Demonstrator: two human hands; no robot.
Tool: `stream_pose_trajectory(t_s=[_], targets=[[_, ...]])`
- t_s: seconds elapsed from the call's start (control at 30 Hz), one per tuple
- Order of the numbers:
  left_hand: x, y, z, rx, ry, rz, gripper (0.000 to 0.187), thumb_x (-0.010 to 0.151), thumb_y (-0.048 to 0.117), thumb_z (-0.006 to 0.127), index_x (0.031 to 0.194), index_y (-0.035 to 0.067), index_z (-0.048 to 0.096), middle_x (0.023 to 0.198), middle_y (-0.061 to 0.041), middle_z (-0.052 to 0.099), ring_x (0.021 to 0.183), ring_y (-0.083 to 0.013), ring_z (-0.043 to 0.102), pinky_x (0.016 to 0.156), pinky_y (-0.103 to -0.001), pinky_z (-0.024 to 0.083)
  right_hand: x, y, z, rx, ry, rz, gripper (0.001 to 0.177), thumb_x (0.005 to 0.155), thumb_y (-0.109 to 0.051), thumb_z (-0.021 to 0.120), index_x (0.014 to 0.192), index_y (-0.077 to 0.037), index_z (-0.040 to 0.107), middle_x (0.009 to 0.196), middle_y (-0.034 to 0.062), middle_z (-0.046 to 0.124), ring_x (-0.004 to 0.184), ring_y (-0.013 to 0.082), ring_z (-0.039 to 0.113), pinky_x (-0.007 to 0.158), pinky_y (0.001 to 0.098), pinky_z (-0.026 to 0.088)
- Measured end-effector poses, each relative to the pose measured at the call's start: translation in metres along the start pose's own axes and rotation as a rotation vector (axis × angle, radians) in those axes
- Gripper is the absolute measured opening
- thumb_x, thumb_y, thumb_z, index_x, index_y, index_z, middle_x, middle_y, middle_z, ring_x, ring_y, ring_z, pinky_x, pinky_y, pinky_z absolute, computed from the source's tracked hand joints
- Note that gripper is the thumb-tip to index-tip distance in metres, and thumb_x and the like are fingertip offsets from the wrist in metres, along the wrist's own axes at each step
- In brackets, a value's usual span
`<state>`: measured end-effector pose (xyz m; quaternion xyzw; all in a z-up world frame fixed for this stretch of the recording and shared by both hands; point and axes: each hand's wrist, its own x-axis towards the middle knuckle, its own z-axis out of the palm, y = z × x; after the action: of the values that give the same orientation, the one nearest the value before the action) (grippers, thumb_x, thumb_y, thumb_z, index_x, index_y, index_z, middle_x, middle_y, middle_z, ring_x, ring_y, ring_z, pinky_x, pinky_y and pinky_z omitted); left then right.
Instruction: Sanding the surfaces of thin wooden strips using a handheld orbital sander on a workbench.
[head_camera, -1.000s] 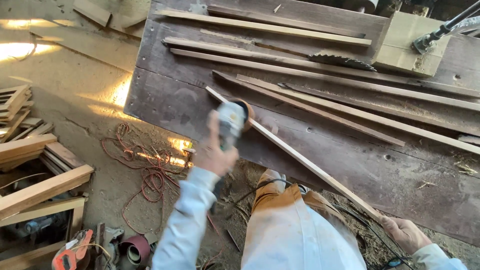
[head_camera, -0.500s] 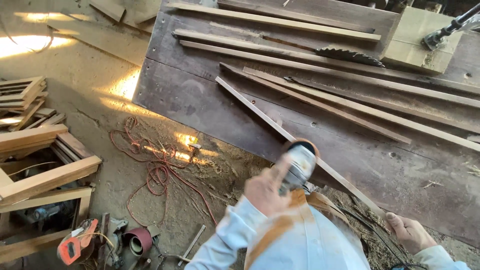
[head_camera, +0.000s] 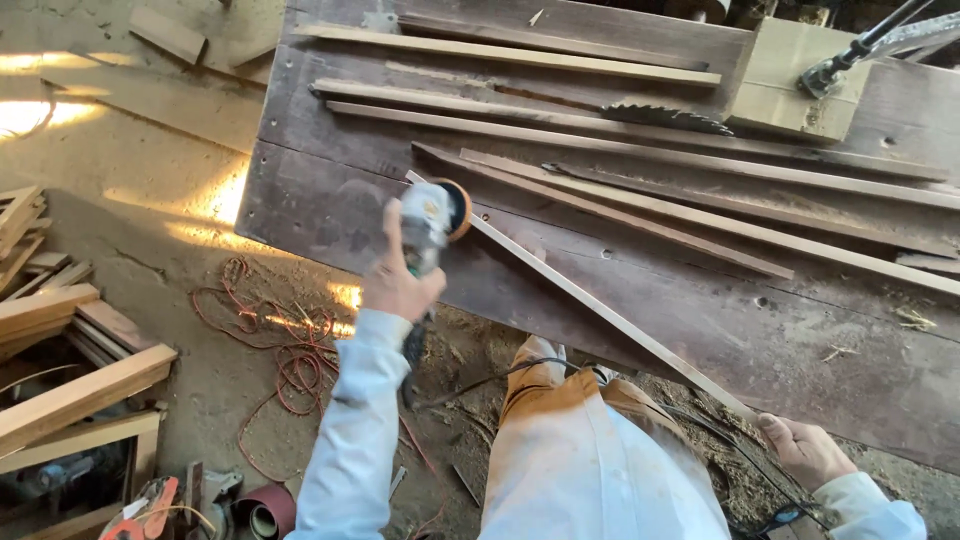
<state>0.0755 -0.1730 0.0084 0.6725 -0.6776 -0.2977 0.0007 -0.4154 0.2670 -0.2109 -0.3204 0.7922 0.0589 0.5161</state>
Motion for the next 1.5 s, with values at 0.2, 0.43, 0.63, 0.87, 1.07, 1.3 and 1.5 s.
stream_pose_trajectory(t_s=[0.2, 0.43, 0.63, 0.87, 1.07, 1.3, 1.5], targets=[[-0.097, 0.052, 0.068, 0.207, -0.139, 0.263, 0.094, 0.082, 0.039, 0.072, 0.16, 0.027, 0.021, 0.078, -0.011, 0.066, 0.068, -0.0309, 0.068, 0.06, -0.045, 0.058, -0.008, -0.009, -0.004, -0.032, 0.027, 0.0, 0.072, 0.095, -0.062, 0.036, 0.079, -0.01, 0.083, 0.067, 0.0036, 0.071, 0.063, 0.0207, 0.064, 0.062, 0.0317, 0.048], [-0.192, 0.072, 0.117, -0.092, -0.161, 0.63, 0.101, 0.08, 0.028, 0.069, 0.163, 0.029, 0.012, 0.1, -0.024, 0.069, 0.065, -0.0385, 0.066, 0.061, -0.048, 0.059, -0.031, -0.031, -0.018, -0.07, 0.126, -0.054, 0.056, 0.101, -0.051, 0.04, 0.106, -0.016, 0.083, 0.077, 0.0033, 0.077, 0.079, 0.0199, 0.074, 0.079, 0.0314, 0.056], [-0.219, 0.065, 0.096, -0.193, 0.094, 0.558, 0.095, 0.086, 0.038, 0.074, 0.162, 0.036, 0.017, 0.094, -0.023, 0.07, 0.063, -0.0361, 0.073, 0.058, -0.045, 0.065, -0.078, -0.146, -0.093, -0.394, 0.136, -0.193, 0.06, 0.101, -0.06, 0.024, 0.122, -0.043, 0.077, 0.12, -0.004, 0.083, 0.107, 0.0165, 0.082, 0.097, 0.0353, 0.068], [-0.193, 0.069, 0.091, -0.18, 0.523, 0.611, 0.104, 0.074, 0.017, 0.075, 0.162, 0.02, 0.021, 0.11, -0.031, 0.07, 0.064, -0.0386, 0.072, 0.057, -0.048, 0.06, -0.053, -0.177, -0.061, -0.32, 1.034, -0.733, 0.03, 0.081, -0.048, 0.068, 0.102, -0.03, 0.079, 0.096, 0.0054, 0.072, 0.091, 0.0305, 0.069, 0.08, 0.0427, 0.057], [-0.201, 0.144, 0.099, -0.279, 0.736, 0.668, 0.086, 0.077, 0.036, 0.071, 0.156, 0.016, 0.046, 0.099, -0.022, 0.07, 0.076, -0.0431, 0.073, 0.062, -0.047, 0.058, -0.235, -0.3, -0.054, 0.844, 0.082, -1.127, 0.049, 0.089, -0.027, 0.073, 0.131, -0.003, 0.067, 0.118, 0.0165, 0.07, 0.112, 0.0286, 0.064, 0.095, 0.0461, 0.054], [-0.233, 0.205, 0.134, -0.394, 0.23, 1.294, 0.084, 0.074, 0.024, 0.06, 0.148, -0.011, 0.041, 0.153, -0.038, 0.042, 0.143, -0.0526, 0.044, 0.119, -0.058, 0.041, -0.209, -0.244, -0.064, 1.275, 0.228, -0.695, 0.036, 0.087, -0.01, 0.071, 0.115, 0.012, 0.067, 0.094, 0.0247, 0.076, 0.078, 0.0285, 0.071, 0.066, 0.0365, 0.057], [-0.273, 0.263, 0.076, -1.212, -1.061, 0.316, 0.053, 0.104, 0.049, 0.052, 0.143, 0.013, 0.05, 0.07, 0.0, 0.048, 0.037, -0.0075, 0.047, 0.022, -0.027, 0.036, -0.202, -0.198, -0.054, 1.395, 0.583, -0.642, 0.023, 0.084, -0.008, 0.067, 0.103, 0.006, 0.066, 0.095, 0.0198, 0.072, 0.081, 0.0253, 0.069, 0.072, 0.0339, 0.058]])
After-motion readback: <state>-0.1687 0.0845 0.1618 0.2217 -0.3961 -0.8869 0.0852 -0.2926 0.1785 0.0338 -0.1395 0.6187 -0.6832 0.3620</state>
